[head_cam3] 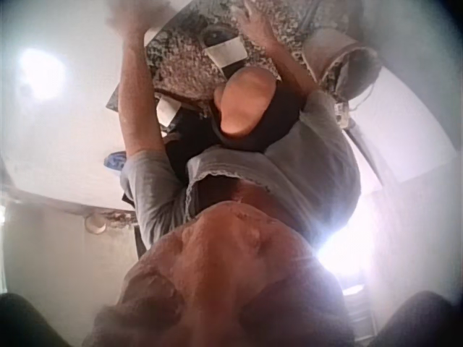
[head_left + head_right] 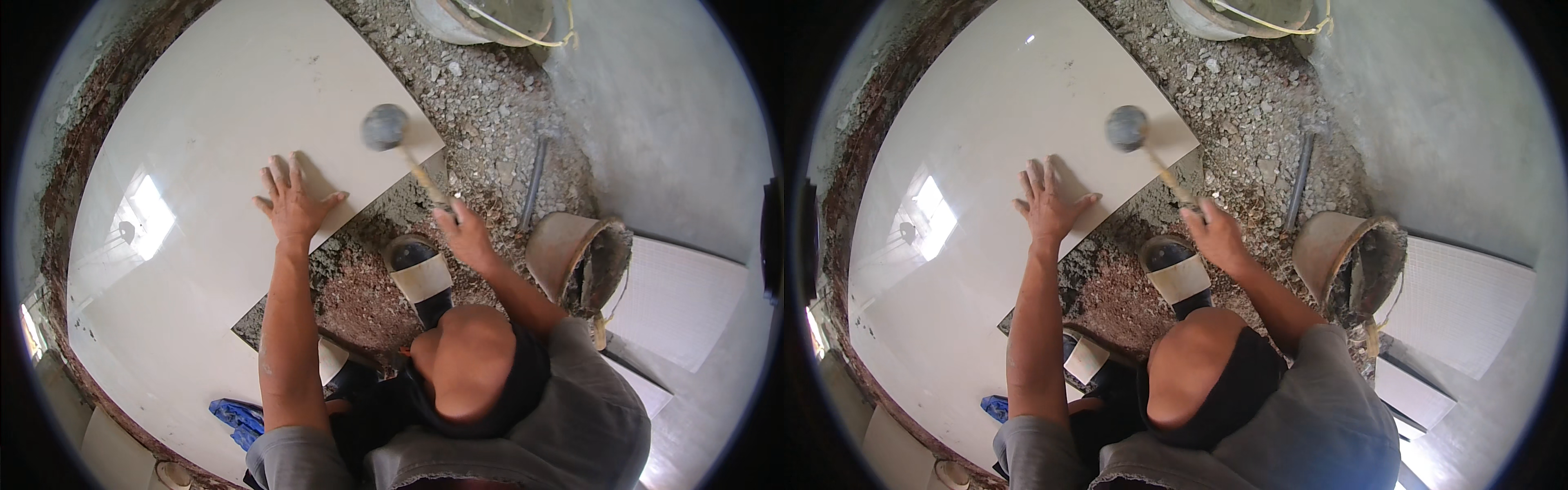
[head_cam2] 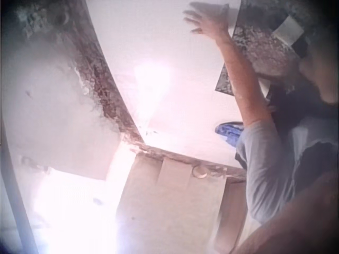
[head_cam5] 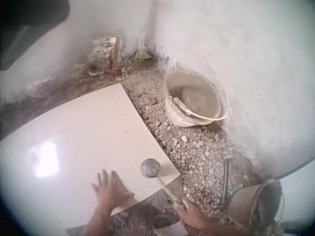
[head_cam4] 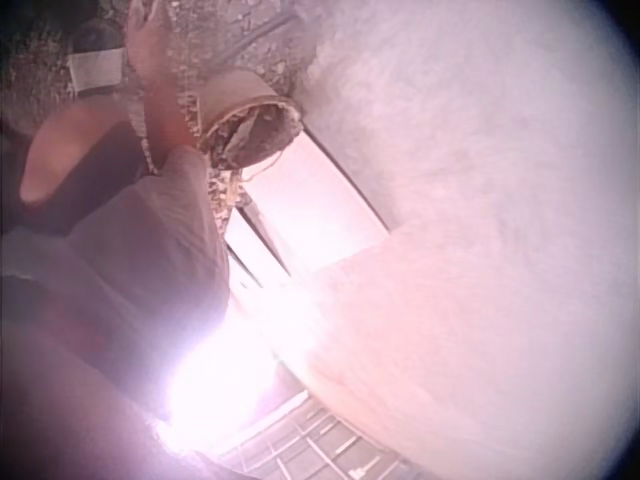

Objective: The person spreads cement on the floor using a trowel, places a large white tile onto the cement, and uses a rubber mallet to tap the tile into place. The person then lifts the tile to check the coverage and continues spreading cement.

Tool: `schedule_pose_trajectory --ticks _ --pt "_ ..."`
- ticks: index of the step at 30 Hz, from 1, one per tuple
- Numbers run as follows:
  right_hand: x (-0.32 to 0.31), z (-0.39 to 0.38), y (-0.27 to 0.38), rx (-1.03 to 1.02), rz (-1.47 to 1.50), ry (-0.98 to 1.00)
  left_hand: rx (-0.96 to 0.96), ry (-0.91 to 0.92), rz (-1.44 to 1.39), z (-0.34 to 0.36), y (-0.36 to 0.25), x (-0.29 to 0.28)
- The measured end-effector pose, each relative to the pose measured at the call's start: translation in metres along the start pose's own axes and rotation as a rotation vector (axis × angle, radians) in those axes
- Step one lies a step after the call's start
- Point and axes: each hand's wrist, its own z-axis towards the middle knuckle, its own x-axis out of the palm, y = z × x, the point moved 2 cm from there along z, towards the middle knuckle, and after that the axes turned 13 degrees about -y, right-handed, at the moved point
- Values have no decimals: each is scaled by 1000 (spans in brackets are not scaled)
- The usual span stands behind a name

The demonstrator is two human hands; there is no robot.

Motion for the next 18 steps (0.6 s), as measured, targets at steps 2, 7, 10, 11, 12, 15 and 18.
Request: schedule_pose_trajectory --ticks 2,7,10,11,12,15,18 --pt "9 0 22 -168 9 41 -36 3 19 -2 2 -4" --pt "18 16 52 -386 42 -85 -87 9 -22 -2 -2 -8" --pt "27 24 49 -273 -89 -41 -91 11 -27 -2 -2 -9" --pt "29 25 47 -229 -114 -42 -86 16 -21 -3 -2 -9" --pt "32 25 44 -182 -143 -59 -83 10 -16 -3 -2 -9" --pt "34 24 42 -279 69 -167 -84 15 -6 -3 -2 -8" --pt "42 23 40 -168 -75 -26 -82 13 -7 -1 -3 -8"
